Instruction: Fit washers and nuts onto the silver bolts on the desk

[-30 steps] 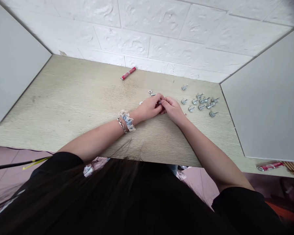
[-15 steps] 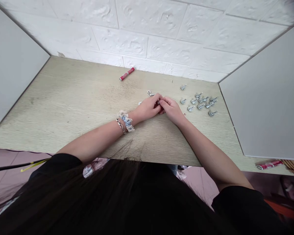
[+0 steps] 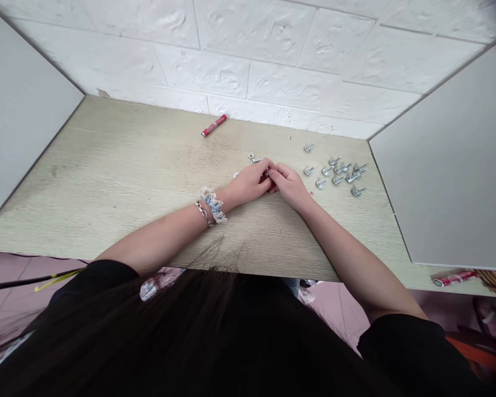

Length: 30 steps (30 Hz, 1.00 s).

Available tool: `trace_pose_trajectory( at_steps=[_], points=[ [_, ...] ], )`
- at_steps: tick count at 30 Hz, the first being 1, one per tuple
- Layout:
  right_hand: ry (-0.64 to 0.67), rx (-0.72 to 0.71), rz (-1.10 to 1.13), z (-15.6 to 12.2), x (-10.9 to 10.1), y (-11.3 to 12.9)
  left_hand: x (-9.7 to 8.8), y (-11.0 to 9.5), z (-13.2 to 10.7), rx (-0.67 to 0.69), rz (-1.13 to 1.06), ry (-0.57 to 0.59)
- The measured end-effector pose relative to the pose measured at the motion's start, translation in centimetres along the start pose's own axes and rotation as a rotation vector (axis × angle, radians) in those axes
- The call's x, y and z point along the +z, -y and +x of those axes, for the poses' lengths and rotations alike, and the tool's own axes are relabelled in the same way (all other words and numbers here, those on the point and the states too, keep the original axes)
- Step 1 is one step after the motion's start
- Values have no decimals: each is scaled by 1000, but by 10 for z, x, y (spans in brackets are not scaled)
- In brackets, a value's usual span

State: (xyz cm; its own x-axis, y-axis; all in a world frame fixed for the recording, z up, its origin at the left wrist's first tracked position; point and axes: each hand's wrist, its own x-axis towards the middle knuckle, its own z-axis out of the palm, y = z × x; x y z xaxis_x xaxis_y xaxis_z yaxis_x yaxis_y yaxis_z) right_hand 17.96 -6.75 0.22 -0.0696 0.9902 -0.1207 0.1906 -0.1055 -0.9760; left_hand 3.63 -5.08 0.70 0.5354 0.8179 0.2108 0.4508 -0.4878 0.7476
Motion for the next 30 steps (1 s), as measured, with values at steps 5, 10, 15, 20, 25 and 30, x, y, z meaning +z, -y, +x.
trace_pose_trajectory(
  at_steps=[5, 10, 15, 20, 25, 30],
  points=[
    [0, -7, -12, -1, 1, 2, 1, 1, -1, 8, 8, -14],
    [6, -5, -9, -1, 1, 2, 3, 2, -1, 18, 9, -21],
    [10, -7, -31, -2, 1, 3, 2, 0, -1, 12, -3, -21],
    [3, -9, -35, -2, 1, 4, 2, 0, -1, 0, -4, -13],
    [5, -20, -30, -2, 2, 3, 2, 1, -1, -5, 7, -11],
    [4, -9, -25, -2, 2, 4, 2, 1, -1, -13, 10, -11]
  ],
)
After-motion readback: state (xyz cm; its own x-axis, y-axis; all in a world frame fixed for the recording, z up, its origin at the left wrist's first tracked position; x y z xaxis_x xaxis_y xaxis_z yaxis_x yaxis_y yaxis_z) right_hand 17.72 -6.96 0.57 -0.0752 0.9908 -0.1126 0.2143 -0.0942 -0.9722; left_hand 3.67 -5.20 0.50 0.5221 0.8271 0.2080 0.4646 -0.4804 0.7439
